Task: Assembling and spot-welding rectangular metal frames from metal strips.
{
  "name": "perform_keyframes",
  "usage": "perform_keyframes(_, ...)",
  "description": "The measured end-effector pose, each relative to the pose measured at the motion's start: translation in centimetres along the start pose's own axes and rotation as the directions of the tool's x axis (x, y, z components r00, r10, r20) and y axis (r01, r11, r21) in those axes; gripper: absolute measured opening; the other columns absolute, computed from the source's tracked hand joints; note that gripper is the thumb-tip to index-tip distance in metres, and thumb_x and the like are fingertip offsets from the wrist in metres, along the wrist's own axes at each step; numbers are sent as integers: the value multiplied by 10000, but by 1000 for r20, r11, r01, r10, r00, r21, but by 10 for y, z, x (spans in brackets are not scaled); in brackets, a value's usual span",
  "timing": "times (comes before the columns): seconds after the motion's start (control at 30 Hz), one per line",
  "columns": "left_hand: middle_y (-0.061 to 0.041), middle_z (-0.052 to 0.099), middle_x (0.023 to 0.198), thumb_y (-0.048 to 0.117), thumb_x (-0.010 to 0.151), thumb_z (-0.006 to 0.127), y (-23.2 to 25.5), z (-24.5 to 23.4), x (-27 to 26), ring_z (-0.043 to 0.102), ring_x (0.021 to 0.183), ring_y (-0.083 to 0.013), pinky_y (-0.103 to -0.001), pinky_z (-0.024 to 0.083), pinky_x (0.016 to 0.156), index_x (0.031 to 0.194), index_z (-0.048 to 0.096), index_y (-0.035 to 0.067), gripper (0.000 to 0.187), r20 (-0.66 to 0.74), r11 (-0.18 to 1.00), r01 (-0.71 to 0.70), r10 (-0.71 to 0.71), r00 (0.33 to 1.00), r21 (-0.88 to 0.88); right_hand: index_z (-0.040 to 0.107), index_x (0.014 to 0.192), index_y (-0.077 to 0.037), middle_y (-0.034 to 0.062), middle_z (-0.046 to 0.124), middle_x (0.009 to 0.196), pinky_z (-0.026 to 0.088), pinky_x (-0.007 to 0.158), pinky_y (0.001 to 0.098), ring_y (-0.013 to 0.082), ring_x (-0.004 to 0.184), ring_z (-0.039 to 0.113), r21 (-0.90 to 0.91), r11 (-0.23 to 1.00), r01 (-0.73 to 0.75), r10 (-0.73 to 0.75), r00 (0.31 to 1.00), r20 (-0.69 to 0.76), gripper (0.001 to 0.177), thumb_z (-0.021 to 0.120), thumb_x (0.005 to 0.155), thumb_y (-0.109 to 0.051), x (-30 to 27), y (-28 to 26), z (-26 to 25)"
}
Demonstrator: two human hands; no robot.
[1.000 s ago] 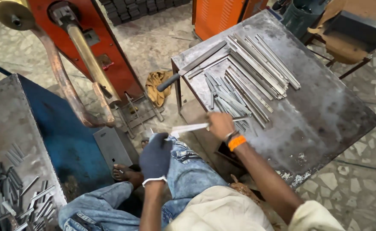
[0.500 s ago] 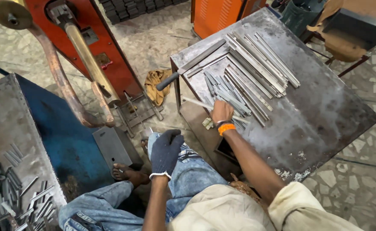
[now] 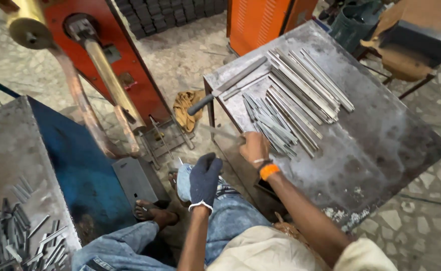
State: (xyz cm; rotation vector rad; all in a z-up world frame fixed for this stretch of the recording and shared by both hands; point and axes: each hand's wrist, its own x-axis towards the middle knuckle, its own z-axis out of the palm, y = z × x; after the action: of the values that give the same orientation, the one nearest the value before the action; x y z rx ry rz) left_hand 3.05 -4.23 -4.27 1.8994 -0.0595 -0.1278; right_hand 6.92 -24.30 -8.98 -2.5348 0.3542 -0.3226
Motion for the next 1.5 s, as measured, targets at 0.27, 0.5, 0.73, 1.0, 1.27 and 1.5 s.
perform_keyframes(0.27,-74,769,951,193,972,586,25,-14,4,692,819,-139,-290,562,725,1130,763,-56,344,-185,885,-106,23,982,-454,779,914,-50,157,749,769,551,652,368,241,701,746,472,866,167,-320,910,265,184,796,796,-190,-30,-101,-73)
perform_keyframes(0.5,-94,717,782,130,955,586,63,-73,-30,634,557,-128,-285,508,477,1130,658,-61,269,-409,821,-68,-209,889,-567,666,1110,-64,114,710,828,522,653,353,234,744,701,522,797,305,-375,926,32,213,717,976,-220,-17,-132,-110)
perform_keyframes(0.73,-36,585,689,96,949,608,85,-128,-56,458,489,-75,-239,349,419,1286,692,-10,363,-651,855,-160,-241,720,-493,695,1094,-72,98,730,855,524,662,355,241,747,722,459,798,391,-446,895,13,171,721,935,-131,12,-141,-99)
perform_keyframes(1.0,-2,644,714,43,934,621,102,-137,-61,529,547,-38,-219,414,464,1385,611,30,451,-661,910,-237,-53,748,-341,750,1112,-78,137,717,1044,543,764,380,315,934,690,384,589,712,-757,651,-46,185,729,962,-184,12,-176,-103)
perform_keyframes(1.27,-12,639,697,38,931,644,95,-129,-40,534,549,-41,-228,417,461,1336,663,5,407,-564,928,-162,-61,824,-336,788,1000,-120,59,709,907,519,670,392,283,794,685,149,602,785,-785,615,-68,186,780,908,-281,20,-197,-114)
perform_keyframes(1.5,-31,703,785,79,933,666,83,-125,-30,573,613,-47,-237,466,507,1259,689,-39,347,-591,942,-119,-97,800,-315,786,1018,-136,32,736,987,501,657,362,235,789,693,119,555,823,-817,567,-110,207,791,900,-306,21,-191,-111)
